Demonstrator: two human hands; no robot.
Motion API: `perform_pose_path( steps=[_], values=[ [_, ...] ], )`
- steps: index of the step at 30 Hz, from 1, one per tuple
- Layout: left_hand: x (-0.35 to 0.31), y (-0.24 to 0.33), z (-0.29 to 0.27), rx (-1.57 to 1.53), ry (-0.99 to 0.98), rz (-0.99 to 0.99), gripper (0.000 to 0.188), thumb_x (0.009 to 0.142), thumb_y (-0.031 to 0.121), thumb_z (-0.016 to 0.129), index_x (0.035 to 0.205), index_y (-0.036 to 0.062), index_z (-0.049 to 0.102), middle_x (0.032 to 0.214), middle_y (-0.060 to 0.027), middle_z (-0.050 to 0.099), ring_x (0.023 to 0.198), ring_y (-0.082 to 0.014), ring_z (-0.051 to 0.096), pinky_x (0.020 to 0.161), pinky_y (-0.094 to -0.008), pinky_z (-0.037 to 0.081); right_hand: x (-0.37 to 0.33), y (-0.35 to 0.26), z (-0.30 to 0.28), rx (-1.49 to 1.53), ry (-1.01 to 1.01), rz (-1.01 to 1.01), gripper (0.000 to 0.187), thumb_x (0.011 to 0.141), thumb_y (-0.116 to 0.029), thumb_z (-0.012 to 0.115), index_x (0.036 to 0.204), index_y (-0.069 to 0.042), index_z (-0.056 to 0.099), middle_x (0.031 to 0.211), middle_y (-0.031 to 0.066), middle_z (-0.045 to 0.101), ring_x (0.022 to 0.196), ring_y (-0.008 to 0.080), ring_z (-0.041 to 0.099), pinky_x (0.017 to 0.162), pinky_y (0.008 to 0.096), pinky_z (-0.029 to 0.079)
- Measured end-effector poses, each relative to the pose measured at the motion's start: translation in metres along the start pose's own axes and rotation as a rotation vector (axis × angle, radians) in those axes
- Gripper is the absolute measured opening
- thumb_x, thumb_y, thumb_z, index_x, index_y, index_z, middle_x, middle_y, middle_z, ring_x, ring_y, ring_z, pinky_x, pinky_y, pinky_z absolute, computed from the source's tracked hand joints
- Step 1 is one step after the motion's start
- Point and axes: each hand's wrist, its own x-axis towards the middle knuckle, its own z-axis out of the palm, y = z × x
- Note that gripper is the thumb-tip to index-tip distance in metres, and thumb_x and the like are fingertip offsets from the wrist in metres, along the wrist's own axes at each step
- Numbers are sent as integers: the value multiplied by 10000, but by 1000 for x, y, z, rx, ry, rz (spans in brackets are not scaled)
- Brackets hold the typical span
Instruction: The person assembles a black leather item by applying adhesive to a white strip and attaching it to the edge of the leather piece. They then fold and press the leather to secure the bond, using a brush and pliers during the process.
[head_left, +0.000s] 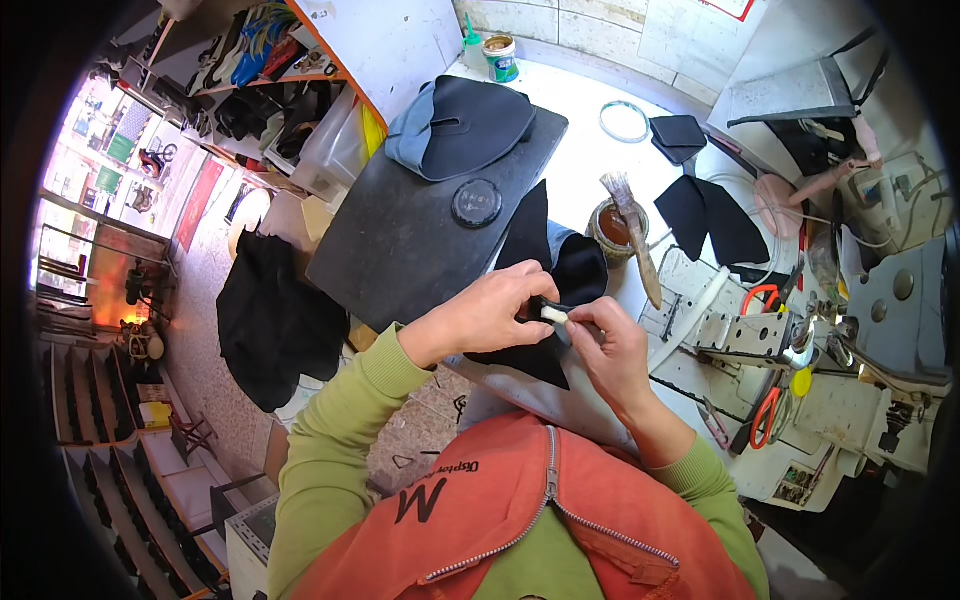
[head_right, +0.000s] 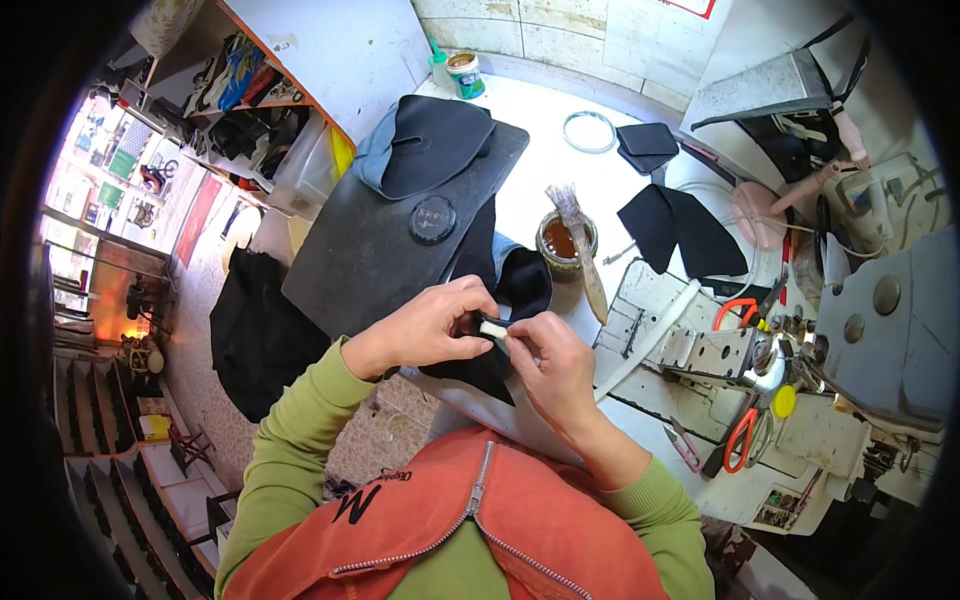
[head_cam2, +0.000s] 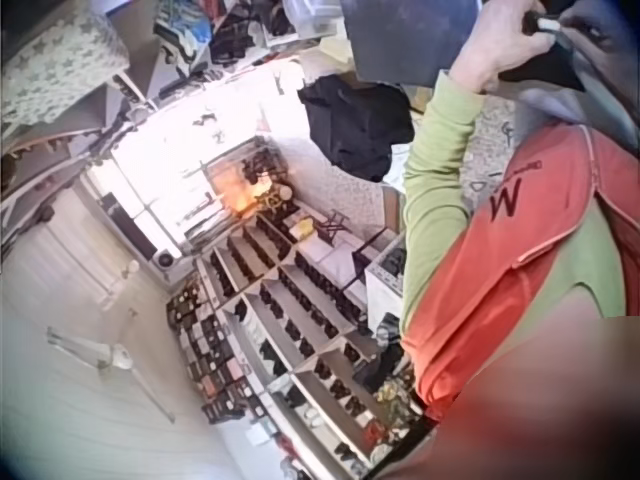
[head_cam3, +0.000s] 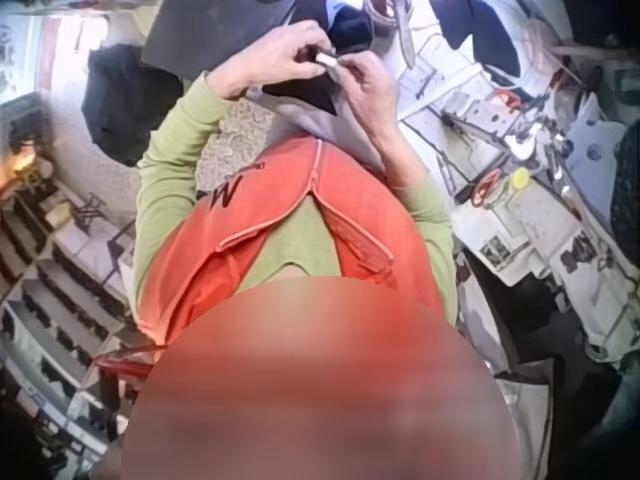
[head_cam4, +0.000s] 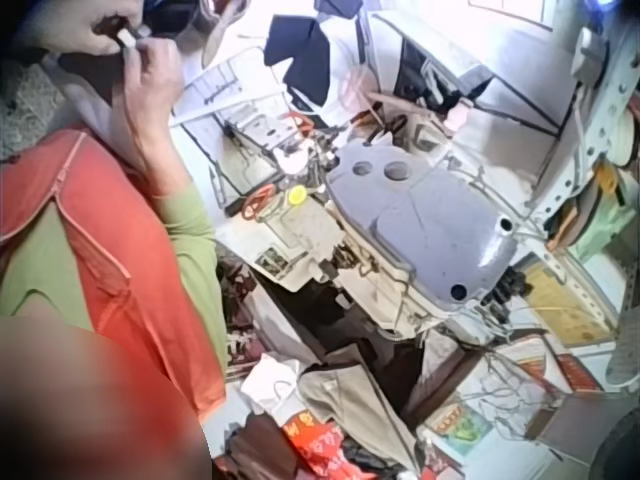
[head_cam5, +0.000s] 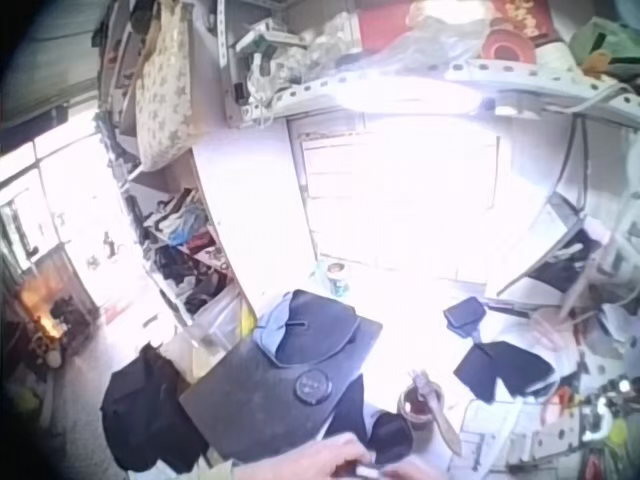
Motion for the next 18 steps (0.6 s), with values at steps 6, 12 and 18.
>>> perform_pose_path(
  steps=[6, 12, 18],
  values=[
    [-1, 0, 3, -14, 67, 34, 220, 789, 151, 700, 906, 9, 579, 840, -74, 494, 695, -176, 508, 616, -290, 426, 1, 1, 8, -13, 70, -51, 75, 757, -33, 677, 801, -54, 620, 723, 70, 572, 628, 235, 568, 545, 328, 429],
    [2, -8, 5, -23, 85, 19, 196, 789, 147, 681, 900, 13, 590, 826, -92, 514, 710, -215, 519, 641, -314, 429, 1, 0, 6, -18, 43, -16, 68, 767, -42, 675, 808, -48, 622, 729, 76, 583, 624, 231, 574, 553, 321, 436],
    [4, -4, 3, -158, 41, -65, 236, 750, 145, 685, 930, 20, 595, 878, -81, 501, 707, -172, 534, 657, -291, 459, -5, -5, 3, 260, -72, 174, 57, 819, -58, 655, 847, -15, 629, 738, 42, 608, 630, 116, 562, 576, 250, 438]
  ],
)
